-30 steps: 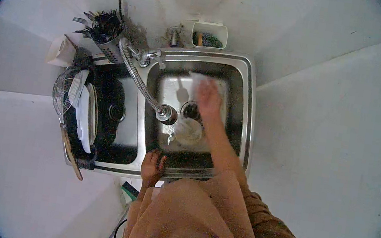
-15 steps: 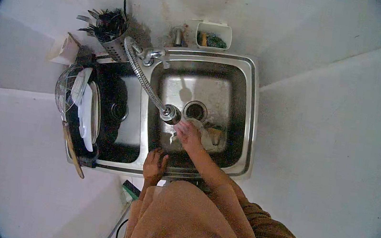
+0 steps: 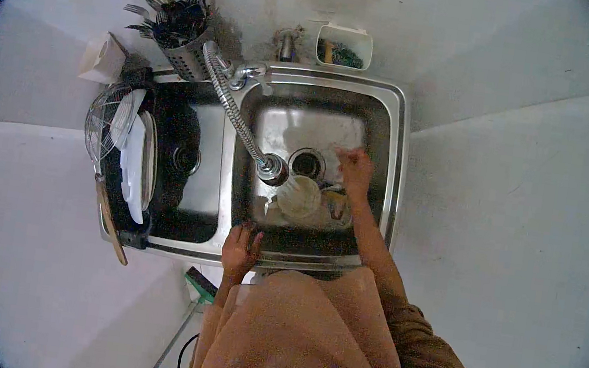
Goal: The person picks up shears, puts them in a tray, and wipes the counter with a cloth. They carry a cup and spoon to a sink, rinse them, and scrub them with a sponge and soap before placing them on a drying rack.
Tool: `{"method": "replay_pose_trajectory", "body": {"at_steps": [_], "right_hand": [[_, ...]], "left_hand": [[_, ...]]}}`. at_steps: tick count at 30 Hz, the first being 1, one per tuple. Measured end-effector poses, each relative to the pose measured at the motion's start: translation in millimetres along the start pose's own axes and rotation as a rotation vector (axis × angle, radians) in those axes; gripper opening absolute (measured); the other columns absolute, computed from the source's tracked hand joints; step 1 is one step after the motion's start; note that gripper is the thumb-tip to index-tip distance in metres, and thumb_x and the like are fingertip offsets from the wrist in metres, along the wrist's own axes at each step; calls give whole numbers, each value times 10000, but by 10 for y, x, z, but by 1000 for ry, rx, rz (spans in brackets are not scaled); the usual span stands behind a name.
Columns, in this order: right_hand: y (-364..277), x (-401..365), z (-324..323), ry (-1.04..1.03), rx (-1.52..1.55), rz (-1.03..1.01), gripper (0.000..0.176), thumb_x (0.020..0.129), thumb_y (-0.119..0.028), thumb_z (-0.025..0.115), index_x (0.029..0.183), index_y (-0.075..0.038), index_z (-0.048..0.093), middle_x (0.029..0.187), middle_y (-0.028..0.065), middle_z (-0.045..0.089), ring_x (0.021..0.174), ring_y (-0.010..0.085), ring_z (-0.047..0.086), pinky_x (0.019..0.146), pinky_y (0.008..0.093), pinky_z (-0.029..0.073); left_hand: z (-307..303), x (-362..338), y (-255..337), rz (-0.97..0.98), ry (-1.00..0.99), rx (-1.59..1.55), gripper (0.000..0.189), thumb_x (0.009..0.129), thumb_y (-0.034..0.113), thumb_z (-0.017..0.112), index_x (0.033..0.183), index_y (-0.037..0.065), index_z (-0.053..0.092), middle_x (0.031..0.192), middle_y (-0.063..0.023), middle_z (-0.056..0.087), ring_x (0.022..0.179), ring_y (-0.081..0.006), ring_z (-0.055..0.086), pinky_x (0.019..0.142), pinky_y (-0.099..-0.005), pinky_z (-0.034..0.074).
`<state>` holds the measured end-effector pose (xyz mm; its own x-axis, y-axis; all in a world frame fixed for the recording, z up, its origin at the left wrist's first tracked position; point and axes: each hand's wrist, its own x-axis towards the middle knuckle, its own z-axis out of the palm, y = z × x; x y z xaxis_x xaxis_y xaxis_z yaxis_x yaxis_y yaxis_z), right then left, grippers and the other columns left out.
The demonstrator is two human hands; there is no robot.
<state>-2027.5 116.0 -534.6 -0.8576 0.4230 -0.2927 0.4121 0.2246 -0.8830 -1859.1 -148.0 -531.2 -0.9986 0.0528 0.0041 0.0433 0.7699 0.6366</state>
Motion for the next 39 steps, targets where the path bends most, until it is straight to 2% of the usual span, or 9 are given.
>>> {"method": "replay_pose_trajectory", "body": {"at_steps": [3,6,7,10,14,19,22,27,39], "right_hand": [[426,-144,-326,121,-450,-171,112,743,-82,650,780,-35,556,744,56,580,692,156,569,628,302,470],[971,-256,-516,110,-358,-199,192,700,-69,666,857,-20,567,786,87,588,737,191,571,668,309,467],[1729,-59,-627,-116,-240,-155,290,695,-90,664,963,-27,571,862,143,600,811,250,582,728,349,470],[1162,-295,-366,-257,-785,-344,326,725,-112,637,1026,-13,560,913,176,599,872,305,573,779,398,458],[988,-326,-275,-287,-799,-344,366,745,-169,625,1065,-8,551,933,197,596,887,346,569,797,439,449],[680,-73,-435,-476,-1234,-125,370,765,-336,580,989,-41,571,849,195,616,800,375,596,712,444,474],[-464,-143,-438,-216,-1054,-172,397,777,-405,561,929,-38,575,788,202,608,747,369,599,651,438,471],[-772,375,-397,-274,-901,-352,476,746,-460,598,968,-40,564,796,202,609,753,365,597,656,433,467],[-463,463,28,-634,-1031,-386,428,722,-331,606,1019,-29,545,899,176,614,820,342,593,728,434,460]], "left_hand": [[2,-10,11,-11,-38,-3,248,795,177,609,974,12,564,979,-167,577,854,-337,565,737,-388,471],[-77,44,63,24,-32,19,242,789,157,612,979,13,565,977,-164,578,854,-332,566,738,-386,474],[-91,56,85,46,-25,19,240,786,146,614,981,15,566,970,-162,578,850,-330,566,734,-386,476],[-42,42,55,45,-4,-5,239,784,145,616,981,18,568,961,-159,578,848,-323,567,729,-381,477],[-18,20,55,85,54,33,237,784,147,619,977,21,569,961,-154,578,851,-317,567,722,-377,479],[20,-11,1,79,39,28,228,784,156,622,962,23,569,958,-148,580,857,-317,567,730,-386,474],[3,-4,23,41,26,6,221,785,162,622,951,26,569,961,-148,577,860,-318,564,734,-386,471],[-38,22,56,31,32,-23,231,789,169,619,962,24,570,965,-149,573,853,-323,558,727,-389,469],[-62,30,42,-21,-46,-36,239,786,168,618,948,1,564,946,-164,578,878,-336,557,755,-393,469]]}}
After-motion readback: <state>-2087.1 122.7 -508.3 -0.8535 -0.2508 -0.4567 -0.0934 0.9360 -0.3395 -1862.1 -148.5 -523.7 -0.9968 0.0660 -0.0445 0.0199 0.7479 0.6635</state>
